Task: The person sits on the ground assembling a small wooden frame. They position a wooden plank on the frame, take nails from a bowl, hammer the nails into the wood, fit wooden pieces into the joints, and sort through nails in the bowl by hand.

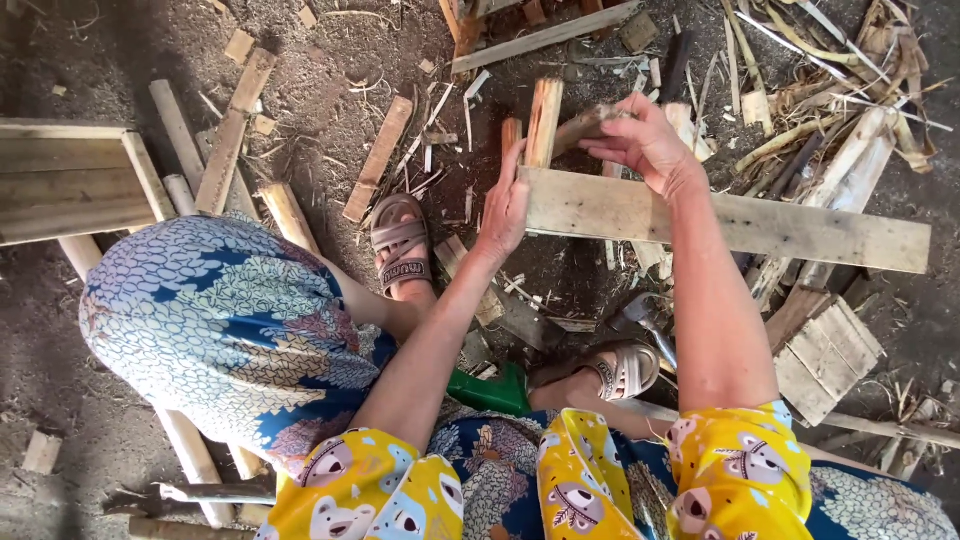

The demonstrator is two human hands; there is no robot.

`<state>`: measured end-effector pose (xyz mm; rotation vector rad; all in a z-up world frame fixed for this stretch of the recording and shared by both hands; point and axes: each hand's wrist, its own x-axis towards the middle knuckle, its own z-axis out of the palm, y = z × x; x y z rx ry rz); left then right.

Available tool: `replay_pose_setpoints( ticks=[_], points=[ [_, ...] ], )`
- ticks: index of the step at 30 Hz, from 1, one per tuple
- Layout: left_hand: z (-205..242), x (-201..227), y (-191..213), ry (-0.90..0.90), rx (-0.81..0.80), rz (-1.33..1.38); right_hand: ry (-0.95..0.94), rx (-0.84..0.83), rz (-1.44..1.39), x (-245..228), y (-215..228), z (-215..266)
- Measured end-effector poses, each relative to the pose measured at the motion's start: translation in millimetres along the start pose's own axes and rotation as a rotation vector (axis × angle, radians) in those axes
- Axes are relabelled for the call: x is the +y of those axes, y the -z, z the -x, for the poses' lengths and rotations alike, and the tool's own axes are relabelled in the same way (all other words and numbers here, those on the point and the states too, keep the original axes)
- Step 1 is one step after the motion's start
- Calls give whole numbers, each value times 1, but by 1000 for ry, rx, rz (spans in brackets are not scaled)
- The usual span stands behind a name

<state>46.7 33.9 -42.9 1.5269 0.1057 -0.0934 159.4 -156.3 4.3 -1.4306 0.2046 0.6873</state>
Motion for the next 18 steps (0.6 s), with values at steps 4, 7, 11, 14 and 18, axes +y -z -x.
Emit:
replay_pose_setpoints(
  ticks=[4, 7, 11, 14, 18],
  points=[
    [0, -7, 0, -19, 1, -11, -30, 22, 199, 7, -7, -3],
    [2, -8, -1, -21, 1, -22, -75, -8, 340, 30, 4, -25],
    [3, -5, -3, 5, 18, -25, -80, -32, 330, 18, -14, -20],
    [4, 4, 0, -3, 38, 2, -114, -62, 448, 18, -16, -21],
    [0, -29, -1, 2, 113, 47, -104, -21, 416, 9, -27, -12]
  ],
)
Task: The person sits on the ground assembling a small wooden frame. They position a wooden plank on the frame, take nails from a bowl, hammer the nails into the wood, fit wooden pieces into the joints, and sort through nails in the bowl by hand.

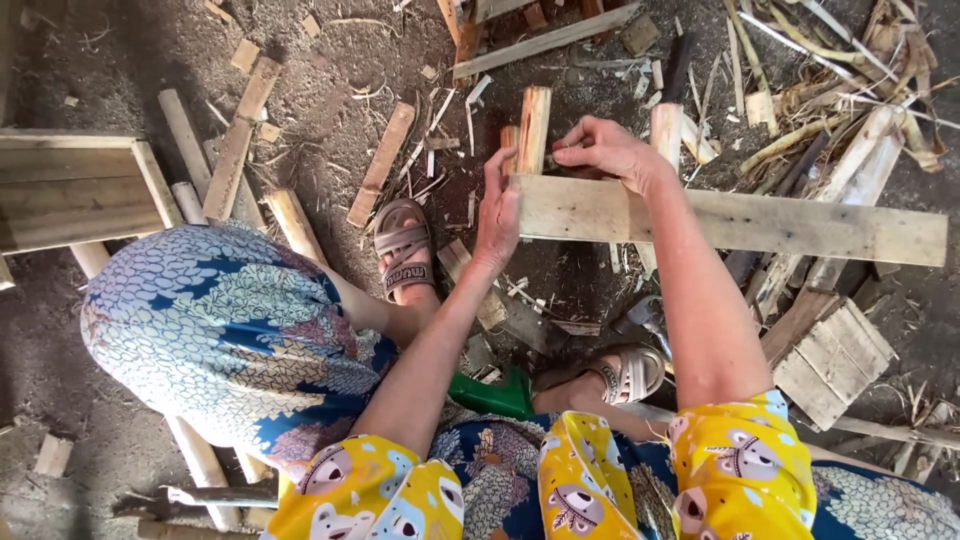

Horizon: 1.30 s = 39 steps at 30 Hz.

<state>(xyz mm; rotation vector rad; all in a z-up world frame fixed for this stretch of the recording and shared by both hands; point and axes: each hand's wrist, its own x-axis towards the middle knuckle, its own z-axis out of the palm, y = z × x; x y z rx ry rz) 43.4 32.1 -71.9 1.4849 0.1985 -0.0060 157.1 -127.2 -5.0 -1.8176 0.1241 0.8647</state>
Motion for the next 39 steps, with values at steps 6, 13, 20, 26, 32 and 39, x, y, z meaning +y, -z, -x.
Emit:
replay_pose_setpoints(
  ticks=[6, 13, 20, 26, 32, 39],
  points=[
    [1, -2, 0, -38, 72, -9, 96, 38, -286, -10, 16, 14],
    [22, 8, -4, -52, 82, -44, 79, -82, -513, 6, 3, -17],
    [34, 13, -5, -97, 109, -15, -32, -177, -541, 15, -4, -25],
    [33, 18, 0, -77, 90, -66, -86, -251, -207, 11, -22, -28],
    [37, 4, -11, -86, 98, -48, 2, -231, -154, 7, -22, -17],
    [42, -3, -29, -173, 63, -106, 28, 58, -388, 18, 0, 18]
  ],
)
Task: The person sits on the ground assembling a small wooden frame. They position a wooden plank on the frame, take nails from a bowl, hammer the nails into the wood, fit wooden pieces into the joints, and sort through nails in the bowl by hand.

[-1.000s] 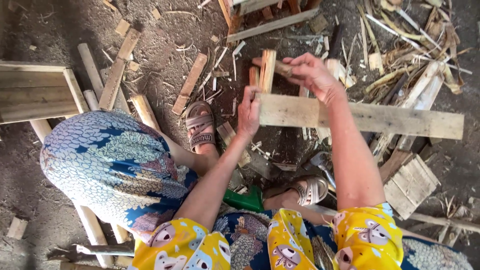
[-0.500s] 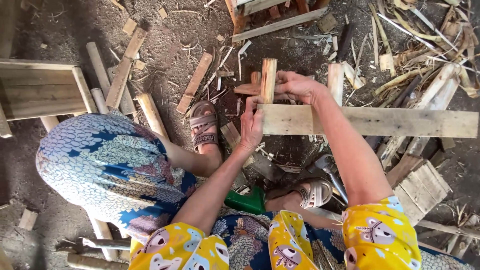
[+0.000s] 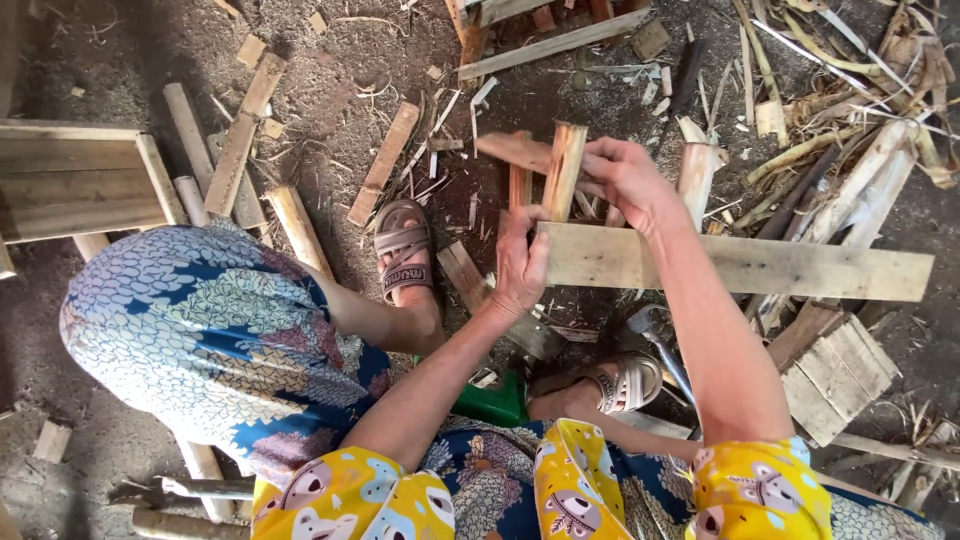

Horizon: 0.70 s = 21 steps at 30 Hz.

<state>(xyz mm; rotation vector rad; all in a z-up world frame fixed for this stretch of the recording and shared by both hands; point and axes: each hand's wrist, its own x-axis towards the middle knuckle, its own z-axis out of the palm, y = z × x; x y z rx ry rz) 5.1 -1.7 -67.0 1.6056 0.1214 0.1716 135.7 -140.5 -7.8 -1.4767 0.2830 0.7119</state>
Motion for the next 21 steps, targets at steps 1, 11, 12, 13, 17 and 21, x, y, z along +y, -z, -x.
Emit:
replay_pose_setpoints(
  ticks=[1, 11, 12, 13, 17, 21],
  points=[
    [1, 5, 0, -17, -2, -22, 24, 68, -34, -3, -2, 11],
    [-6, -16, 5, 26, 63, 69, 275, 538, 26, 5, 8, 20],
    [-11, -18, 8, 71, 78, 46, 267, 543, 185, 18, 17, 7],
    [-18, -20, 11, 112, 91, 25, 262, 549, 343, 29, 27, -6],
    [-38, -8, 24, 182, 43, 94, 103, 578, 799, 47, 25, -48],
    [-69, 56, 29, 469, 116, 405, 175, 584, 1077, 20, -7, -30]
  ],
)
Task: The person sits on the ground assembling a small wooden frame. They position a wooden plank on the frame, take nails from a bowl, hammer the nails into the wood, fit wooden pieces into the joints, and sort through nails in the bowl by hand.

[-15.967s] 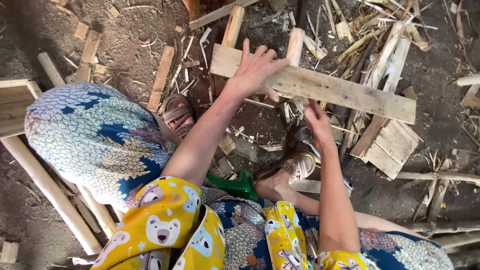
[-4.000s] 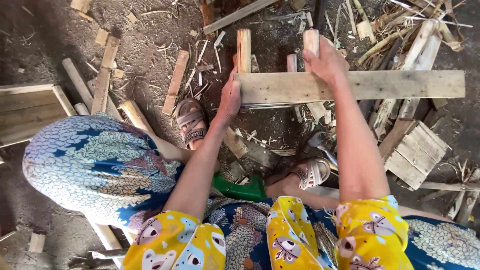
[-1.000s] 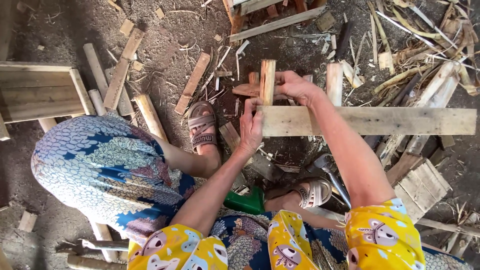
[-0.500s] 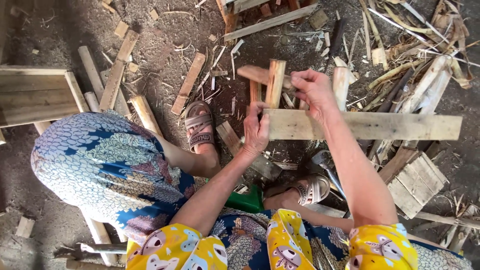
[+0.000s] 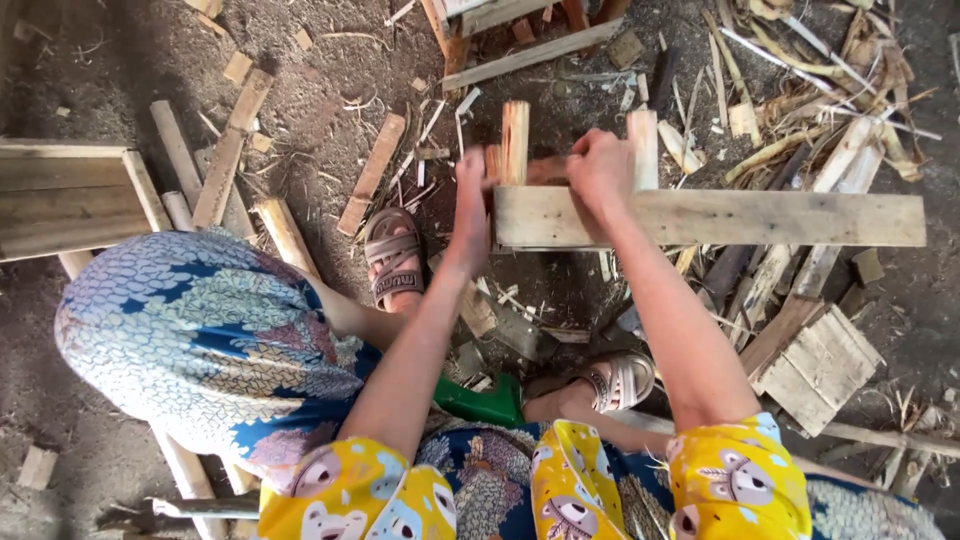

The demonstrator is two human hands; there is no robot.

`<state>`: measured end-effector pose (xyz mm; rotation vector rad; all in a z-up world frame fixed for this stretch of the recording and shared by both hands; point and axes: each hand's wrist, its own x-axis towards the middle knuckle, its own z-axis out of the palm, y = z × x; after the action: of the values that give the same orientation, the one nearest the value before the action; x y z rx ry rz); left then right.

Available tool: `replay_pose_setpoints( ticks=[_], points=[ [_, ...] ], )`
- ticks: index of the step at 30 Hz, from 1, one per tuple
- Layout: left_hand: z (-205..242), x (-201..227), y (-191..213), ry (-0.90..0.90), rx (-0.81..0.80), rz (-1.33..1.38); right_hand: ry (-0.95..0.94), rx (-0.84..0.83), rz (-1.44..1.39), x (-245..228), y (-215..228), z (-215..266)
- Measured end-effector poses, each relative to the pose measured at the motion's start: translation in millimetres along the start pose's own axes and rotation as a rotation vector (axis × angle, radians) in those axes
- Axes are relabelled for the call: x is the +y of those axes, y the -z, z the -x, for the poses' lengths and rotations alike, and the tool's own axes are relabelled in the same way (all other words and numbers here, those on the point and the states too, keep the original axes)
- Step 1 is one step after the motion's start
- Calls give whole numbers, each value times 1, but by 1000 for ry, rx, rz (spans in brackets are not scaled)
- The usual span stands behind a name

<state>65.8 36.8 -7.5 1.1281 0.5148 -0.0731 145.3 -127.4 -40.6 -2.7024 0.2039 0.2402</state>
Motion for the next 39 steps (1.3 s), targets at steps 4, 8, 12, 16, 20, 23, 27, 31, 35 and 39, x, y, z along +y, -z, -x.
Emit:
replay_pose_setpoints(
  ticks=[4, 8, 12, 16, 20, 23, 27, 31, 35, 39],
  points=[
    [-64, -29, 4, 255, -30, 175, -14, 80, 6, -15, 8, 13],
    [-73, -39, 4, 299, 56, 235, -77, 64, 18, -14, 8, 7],
    [-75, -44, 9, 252, 104, 259, -70, 47, -27, -20, 14, 12],
    [-70, -41, 11, 259, 129, 258, -97, 54, -102, -8, 3, 10],
    [-68, -38, 7, 226, 120, 271, -87, 90, -157, 9, -3, -10],
    [-77, -48, 7, 187, 83, 253, -222, -100, -722, -24, 27, 6],
    [-74, -50, 5, 182, 101, 212, -161, -183, -804, -45, 26, 15],
    [-83, -69, 8, 146, 88, 190, -147, -178, -677, -42, 2, 5],
    [-69, -53, 2, 127, 110, 183, -159, -209, -659, -44, 6, 8],
    [-59, -44, 4, 94, 145, 191, -113, -193, -477, -37, -7, -4]
  ],
)
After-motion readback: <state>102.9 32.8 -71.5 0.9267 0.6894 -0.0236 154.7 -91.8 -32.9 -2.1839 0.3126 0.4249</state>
